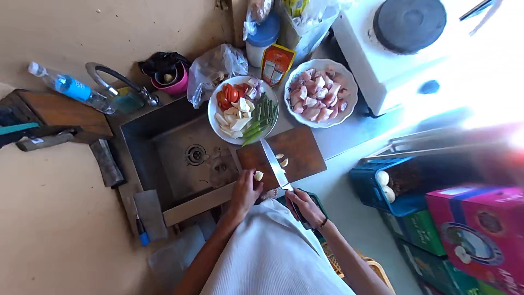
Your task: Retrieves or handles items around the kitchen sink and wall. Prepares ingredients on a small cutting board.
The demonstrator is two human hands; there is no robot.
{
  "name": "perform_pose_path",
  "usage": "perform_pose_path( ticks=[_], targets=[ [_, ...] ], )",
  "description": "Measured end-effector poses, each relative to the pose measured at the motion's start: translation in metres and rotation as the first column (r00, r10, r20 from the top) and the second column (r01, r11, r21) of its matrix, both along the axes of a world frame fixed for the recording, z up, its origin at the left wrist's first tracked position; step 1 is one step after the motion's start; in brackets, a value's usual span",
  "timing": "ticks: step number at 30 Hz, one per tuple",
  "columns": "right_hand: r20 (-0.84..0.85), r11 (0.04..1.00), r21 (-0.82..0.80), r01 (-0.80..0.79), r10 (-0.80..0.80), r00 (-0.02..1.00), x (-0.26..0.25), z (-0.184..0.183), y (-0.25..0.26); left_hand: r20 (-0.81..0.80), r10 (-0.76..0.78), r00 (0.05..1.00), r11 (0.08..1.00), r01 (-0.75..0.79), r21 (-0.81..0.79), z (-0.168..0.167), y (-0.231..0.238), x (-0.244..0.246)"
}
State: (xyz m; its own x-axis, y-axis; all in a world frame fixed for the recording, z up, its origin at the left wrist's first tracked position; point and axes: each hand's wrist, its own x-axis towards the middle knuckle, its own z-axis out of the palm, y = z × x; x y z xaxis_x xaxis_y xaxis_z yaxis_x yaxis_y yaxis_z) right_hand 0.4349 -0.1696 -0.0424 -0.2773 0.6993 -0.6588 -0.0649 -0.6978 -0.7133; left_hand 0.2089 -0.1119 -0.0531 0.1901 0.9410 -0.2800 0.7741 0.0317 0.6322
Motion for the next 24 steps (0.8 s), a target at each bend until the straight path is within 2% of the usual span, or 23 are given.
perform_pose_path(
  ticks=[2,6,9,12,14,16,19,21,24],
  targets=[
    [0.081,0.994,0.087,0.07,-0.078,0.994,0.005,0.001,-0.008,-0.026,0.011,1.0,0.997,-0.008,0.082,-0.007,-0.001,0.015],
    [0.091,0.959,0.206,0.196,-0.218,0.972,0.021,0.004,-0.019,0.025,0.047,0.999,0.976,-0.051,0.21,-0.018,0.032,0.039],
    [0.116,0.936,0.246,0.253,-0.287,0.951,0.03,0.003,-0.025,0.04,0.038,0.998,0.975,-0.046,0.217,-0.016,0.051,0.054],
    [0.203,0.944,0.231,0.235,-0.283,0.937,0.037,-0.001,-0.028,0.019,-0.048,0.999,0.978,0.043,0.204,-0.013,0.03,0.069],
    [0.308,0.961,0.195,0.197,-0.251,0.918,0.037,-0.006,-0.03,0.002,-0.126,0.992,0.978,0.123,0.169,-0.018,0.018,0.073],
    [0.403,0.973,0.18,0.142,-0.205,0.892,0.034,-0.007,-0.031,-0.007,-0.109,0.994,0.977,0.109,0.183,-0.02,0.014,0.071],
    [0.427,0.986,0.158,0.049,-0.113,0.897,0.027,-0.005,-0.028,-0.033,0.087,0.996,0.99,-0.082,0.113,-0.009,0.006,0.052],
    [0.431,0.989,0.112,-0.099,0.042,0.901,0.022,-0.008,-0.018,-0.022,0.193,0.981,0.979,-0.191,0.076,-0.007,-0.001,0.034],
    [0.558,0.943,0.027,-0.333,0.262,0.788,0.002,-0.012,-0.003,0.187,0.266,0.946,0.943,-0.296,0.153,-0.013,-0.017,0.009]
  ],
)
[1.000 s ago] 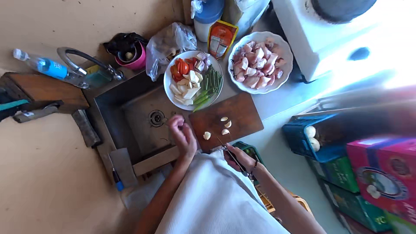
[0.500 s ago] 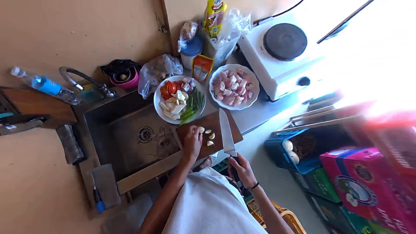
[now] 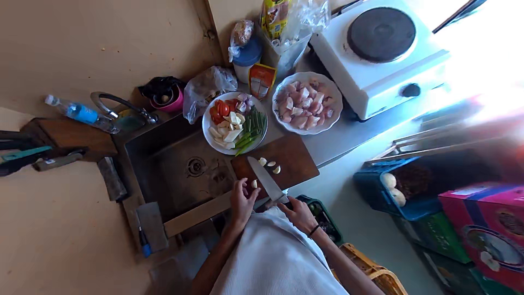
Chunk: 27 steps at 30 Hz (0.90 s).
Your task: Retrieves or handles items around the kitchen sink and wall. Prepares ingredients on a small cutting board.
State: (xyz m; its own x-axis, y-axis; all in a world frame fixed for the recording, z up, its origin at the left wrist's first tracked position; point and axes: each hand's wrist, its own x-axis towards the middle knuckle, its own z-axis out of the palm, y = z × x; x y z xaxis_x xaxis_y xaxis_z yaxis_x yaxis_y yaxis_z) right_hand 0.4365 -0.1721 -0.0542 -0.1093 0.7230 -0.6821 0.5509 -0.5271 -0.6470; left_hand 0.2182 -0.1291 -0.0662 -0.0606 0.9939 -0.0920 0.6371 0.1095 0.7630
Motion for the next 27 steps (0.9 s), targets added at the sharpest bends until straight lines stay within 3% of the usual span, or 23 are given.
perform_pose_path(
  ticks=[2,4,8,10,13,20,23,27],
  targets=[
    [0.077,0.996,-0.026,-0.085,0.086,0.993,-0.017,0.005,0.007,0.111,0.143,0.984,0.986,-0.151,0.072,0.005,-0.003,-0.011],
    [0.135,0.989,-0.05,-0.137,0.143,0.981,-0.031,0.008,0.013,0.104,0.222,0.969,0.957,-0.237,0.165,0.009,0.01,-0.015],
    [0.217,0.968,-0.067,-0.242,0.251,0.943,-0.041,0.007,0.022,-0.096,0.015,0.995,0.979,0.004,0.202,0.011,0.058,0.005],
    [0.235,0.954,-0.093,-0.286,0.3,0.925,-0.041,0.009,0.025,-0.258,-0.091,0.962,0.968,0.147,0.205,0.004,0.08,0.025],
    [0.201,0.946,-0.114,-0.304,0.322,0.925,-0.039,0.008,0.029,-0.346,-0.221,0.912,0.942,0.291,0.167,-0.011,0.096,0.05],
    [0.169,0.936,-0.179,-0.303,0.333,0.928,-0.028,0.003,0.032,-0.467,-0.29,0.835,0.903,0.4,0.154,-0.024,0.091,0.065],
    [0.15,0.917,-0.239,-0.319,0.36,0.921,-0.027,0.005,0.039,-0.42,-0.257,0.871,0.903,0.371,0.217,-0.028,0.09,0.063],
    [0.113,0.911,-0.255,-0.324,0.361,0.926,-0.025,0.003,0.041,-0.445,-0.285,0.849,0.902,0.395,0.176,-0.028,0.092,0.065]
  ],
)
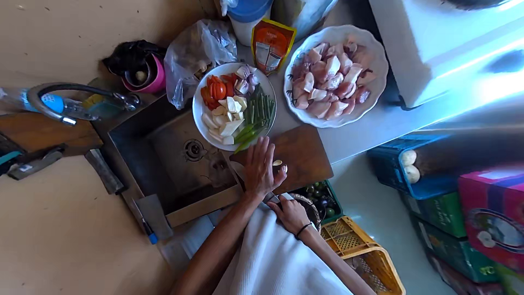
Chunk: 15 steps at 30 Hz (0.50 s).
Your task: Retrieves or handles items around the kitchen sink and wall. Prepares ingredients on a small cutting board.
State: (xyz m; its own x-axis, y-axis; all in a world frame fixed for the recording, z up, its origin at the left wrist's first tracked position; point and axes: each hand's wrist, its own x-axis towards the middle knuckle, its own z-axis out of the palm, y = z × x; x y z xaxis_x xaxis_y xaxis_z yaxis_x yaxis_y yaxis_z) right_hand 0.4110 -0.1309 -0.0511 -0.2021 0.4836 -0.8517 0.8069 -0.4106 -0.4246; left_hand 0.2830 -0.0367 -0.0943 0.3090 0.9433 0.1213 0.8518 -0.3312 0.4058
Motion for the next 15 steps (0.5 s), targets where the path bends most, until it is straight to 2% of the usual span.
perform_pose_path(
  ticks=[6,13,15],
  targets=[
    [0.023,0.998,-0.053,-0.038,0.039,0.999,-0.001,0.004,0.009,0.023,0.002,1.0,1.0,-0.002,-0.017,-0.008,0.0,-0.003],
    [-0.028,0.99,-0.133,-0.037,0.034,0.999,0.002,-0.002,0.015,-0.073,-0.094,0.993,0.996,0.094,-0.004,-0.01,0.002,0.0],
    [-0.063,0.995,-0.103,-0.019,0.013,0.998,0.004,-0.008,0.016,-0.009,-0.1,0.995,0.995,0.099,-0.003,-0.01,0.007,-0.001]
  ],
)
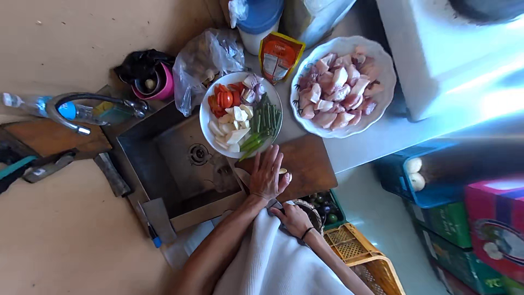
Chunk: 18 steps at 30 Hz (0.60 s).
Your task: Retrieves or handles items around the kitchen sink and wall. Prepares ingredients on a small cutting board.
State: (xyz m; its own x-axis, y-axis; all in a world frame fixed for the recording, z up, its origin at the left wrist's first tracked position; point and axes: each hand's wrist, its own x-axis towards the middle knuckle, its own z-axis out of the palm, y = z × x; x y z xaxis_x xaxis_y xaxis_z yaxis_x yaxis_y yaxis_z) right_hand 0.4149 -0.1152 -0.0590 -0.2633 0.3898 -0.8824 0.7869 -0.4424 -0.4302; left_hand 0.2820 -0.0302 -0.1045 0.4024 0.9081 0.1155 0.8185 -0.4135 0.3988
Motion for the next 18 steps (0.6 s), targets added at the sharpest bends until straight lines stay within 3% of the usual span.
perform_pose_path(
  ticks=[3,5,7,9,12,15,18],
  targets=[
    [-0.183,0.985,-0.014,0.169,-0.169,0.969,0.014,-0.004,0.001,0.373,0.033,0.927,0.999,-0.028,-0.019,0.017,-0.004,-0.013],
    [-0.361,0.909,-0.24,0.34,-0.409,0.838,0.029,0.004,0.004,0.56,0.127,0.819,0.99,-0.138,-0.024,0.046,-0.013,-0.03],
    [-0.443,0.743,-0.554,0.377,-0.646,0.622,0.044,0.016,0.001,0.655,0.293,0.697,0.944,-0.32,-0.081,0.069,-0.035,-0.051],
    [-0.471,0.614,-0.73,0.299,-0.77,0.43,0.056,0.013,0.0,0.608,0.44,0.661,0.884,-0.438,-0.163,0.065,-0.053,-0.07],
    [-0.491,0.558,-0.785,0.27,-0.825,0.28,0.065,0.007,-0.001,0.32,0.451,0.833,0.863,-0.317,-0.393,0.047,-0.07,-0.082],
    [-0.502,0.557,-0.746,0.365,-0.831,0.24,0.068,0.007,-0.002,0.157,0.294,0.943,0.886,-0.207,-0.414,0.045,-0.063,-0.065],
    [-0.523,0.571,-0.686,0.451,-0.818,0.24,0.073,0.008,-0.008,0.122,0.285,0.951,0.901,-0.222,-0.374,0.043,-0.047,-0.049]
  ],
)
